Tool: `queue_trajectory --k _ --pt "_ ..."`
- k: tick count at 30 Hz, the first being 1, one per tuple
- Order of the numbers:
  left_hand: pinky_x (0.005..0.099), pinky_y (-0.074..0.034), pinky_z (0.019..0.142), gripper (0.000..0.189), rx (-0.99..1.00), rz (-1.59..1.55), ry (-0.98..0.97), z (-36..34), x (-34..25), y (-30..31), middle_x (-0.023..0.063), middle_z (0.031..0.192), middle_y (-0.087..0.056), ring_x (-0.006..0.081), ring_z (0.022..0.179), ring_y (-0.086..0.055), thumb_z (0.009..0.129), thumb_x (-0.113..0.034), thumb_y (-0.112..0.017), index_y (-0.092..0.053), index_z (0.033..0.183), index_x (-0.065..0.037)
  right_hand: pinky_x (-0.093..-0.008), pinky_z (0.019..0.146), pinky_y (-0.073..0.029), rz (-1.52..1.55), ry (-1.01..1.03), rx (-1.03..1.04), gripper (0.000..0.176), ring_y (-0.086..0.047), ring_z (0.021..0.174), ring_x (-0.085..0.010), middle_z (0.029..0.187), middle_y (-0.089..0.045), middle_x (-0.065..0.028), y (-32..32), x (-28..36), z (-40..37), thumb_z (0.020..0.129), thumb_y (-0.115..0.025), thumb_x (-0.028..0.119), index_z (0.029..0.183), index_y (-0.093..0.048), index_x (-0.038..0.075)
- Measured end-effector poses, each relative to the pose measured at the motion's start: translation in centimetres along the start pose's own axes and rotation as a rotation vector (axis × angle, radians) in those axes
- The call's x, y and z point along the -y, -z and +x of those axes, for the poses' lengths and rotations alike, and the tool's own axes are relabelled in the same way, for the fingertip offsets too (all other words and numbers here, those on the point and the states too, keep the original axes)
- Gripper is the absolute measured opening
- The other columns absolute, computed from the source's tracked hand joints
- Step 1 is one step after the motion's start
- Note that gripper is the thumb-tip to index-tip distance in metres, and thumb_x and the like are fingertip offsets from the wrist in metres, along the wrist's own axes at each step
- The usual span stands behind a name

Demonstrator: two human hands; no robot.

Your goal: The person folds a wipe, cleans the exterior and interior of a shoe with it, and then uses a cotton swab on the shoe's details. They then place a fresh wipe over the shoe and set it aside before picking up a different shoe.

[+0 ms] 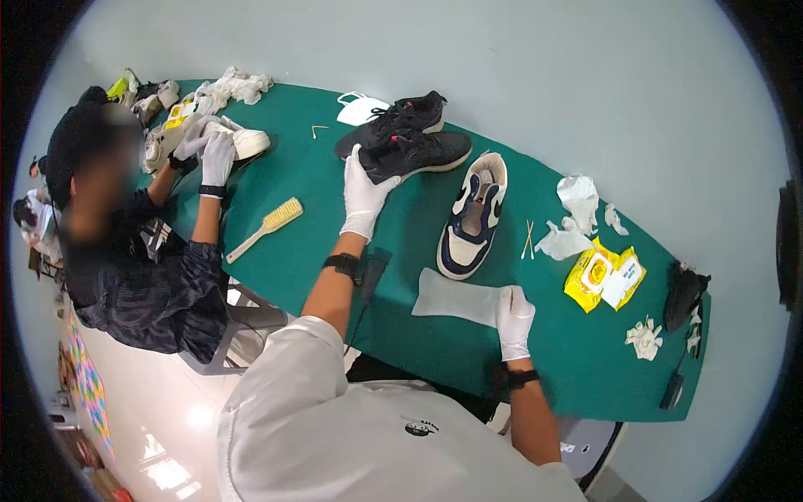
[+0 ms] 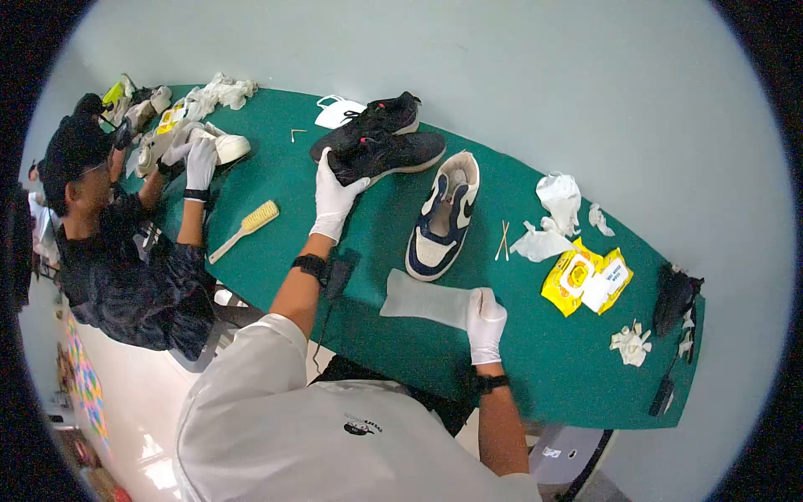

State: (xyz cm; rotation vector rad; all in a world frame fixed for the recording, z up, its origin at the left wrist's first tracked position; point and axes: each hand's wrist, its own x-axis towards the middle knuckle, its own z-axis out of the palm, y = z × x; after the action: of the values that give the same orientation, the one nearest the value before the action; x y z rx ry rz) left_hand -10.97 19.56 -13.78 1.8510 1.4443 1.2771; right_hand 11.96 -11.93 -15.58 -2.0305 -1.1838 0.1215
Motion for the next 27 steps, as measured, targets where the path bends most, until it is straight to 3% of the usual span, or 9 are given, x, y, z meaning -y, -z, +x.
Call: queue_trajectory --k 6,11,14,15,17,20,21,24,27 --pt "0.0413 -0.047 0.104 0.098 0.065 0.0 0.114 4.4 2.3 3.3 0.0203 0.131 -0.062 0.0344 0.123 -0.059 0.066 -0.025 -0.092 -0.038 0.145 -0.003 -0.0424 0.054 -0.047 0.006 -0.02 0.0 0.021 -0.063 0.056 -0.0352 0.066 -0.061 -0.0216 0.0 0.4 0.1 0.099 -0.056 0.016 0.087 -0.064 0.001" --pt "0.0411 -0.045 0.106 0.103 -0.112 -0.112 0.162 6.0 3.3 4.9 0.0223 0.148 -0.045 0.0329 0.126 -0.056 0.071 -0.014 -0.086 -0.024 0.152 -0.002 -0.0454 0.056 -0.05 -0.047 -0.042 0.031 0.016 -0.066 0.061 -0.0378 0.068 -0.063 -0.0211 -0.1 -0.5 0.1 0.098 -0.057 0.016 0.09 -0.063 0.004" --pt "0.0334 -0.045 0.1 0.091 -0.331 -0.138 0.192 9.7 5.8 9.6 0.0174 0.123 -0.054 0.0238 0.107 -0.056 0.08 -0.003 -0.07 -0.018 0.154 0.005 -0.0454 0.056 -0.05 -0.023 -0.036 0.025 0.016 -0.066 0.062 -0.0376 0.069 -0.063 -0.0208 -0.4 0.1 0.2 0.098 -0.057 0.016 0.09 -0.063 0.004" --pt "0.0333 -0.046 0.098 0.085 -0.4 -0.153 0.028 12.2 8.7 12.1 0.0159 0.12 -0.056 0.0216 0.105 -0.055 0.083 -0.005 -0.066 -0.021 0.153 0.006 -0.0453 0.056 -0.05 -0.024 -0.025 0.019 0.016 -0.066 0.062 -0.0375 0.07 -0.064 -0.0207 -0.2 0.1 0.2 0.099 -0.057 0.016 0.091 -0.063 0.004" --pt "0.0329 -0.052 0.088 0.059 -0.514 0.192 -0.027 13.6 4.8 19.6 0.0148 0.116 -0.057 0.0218 0.099 -0.059 0.091 -0.009 -0.06 -0.033 0.142 0.008 -0.045 0.057 -0.05 -0.038 -0.016 0.039 0.016 -0.065 0.063 -0.0375 0.071 -0.064 -0.0208 -0.1 -0.2 0.0 0.099 -0.056 0.016 0.091 -0.063 0.004" --pt "0.0327 -0.053 0.088 0.037 -0.42 -0.235 -0.053 13.5 4.4 23.0 0.0137 0.107 -0.063 0.0252 0.1 -0.063 0.1 -0.009 -0.053 -0.044 0.134 -0.001 -0.0431 0.056 -0.049 -0.034 0.01 0.014 0.018 -0.065 0.06 -0.0359 0.07 -0.063 -0.0208 -0.3 -0.5 0.4 0.1 -0.055 0.015 0.089 -0.063 0.002" --pt "0.0326 -0.053 0.088 0.035 -0.574 -0.094 -0.198 12.8 4.3 21.5 0.0127 0.106 -0.064 0.0241 0.098 -0.063 0.099 -0.009 -0.053 -0.047 0.133 -0.003 -0.0422 0.056 -0.049 -0.026 0.014 0.0 0.02 -0.064 0.059 -0.0352 0.07 -0.063 -0.0208 -0.4 -0.4 0.2 0.1 -0.054 0.014 0.089 -0.064 0.002" --pt "0.0353 -0.05 0.093 0.028 -0.244 0.09 -0.005 3.9 2.4 15.2 0.0176 0.11 -0.069 0.0235 0.104 -0.065 0.096 -0.017 -0.061 -0.066 0.117 0.0 -0.043 0.058 -0.051 -0.007 -0.027 0.003 0.018 -0.067 0.063 -0.0366 0.073 -0.065 -0.0222 -0.2 0.3 0.3 0.1 -0.055 0.015 0.092 -0.065 0.002" --pt "0.0368 -0.054 0.085 0.022 0.067 -0.059 0.018 -7.4 -0.2 8.5 0.0148 0.1 -0.071 0.0251 0.089 -0.069 0.093 -0.015 -0.063 -0.069 0.109 -0.001 -0.044 0.06 -0.052 -0.013 -0.043 -0.027 0.017 -0.068 0.067 -0.0382 0.075 -0.065 -0.0235 -0.3 0.3 0.1 0.099 -0.056 0.016 0.095 -0.067 0.002"
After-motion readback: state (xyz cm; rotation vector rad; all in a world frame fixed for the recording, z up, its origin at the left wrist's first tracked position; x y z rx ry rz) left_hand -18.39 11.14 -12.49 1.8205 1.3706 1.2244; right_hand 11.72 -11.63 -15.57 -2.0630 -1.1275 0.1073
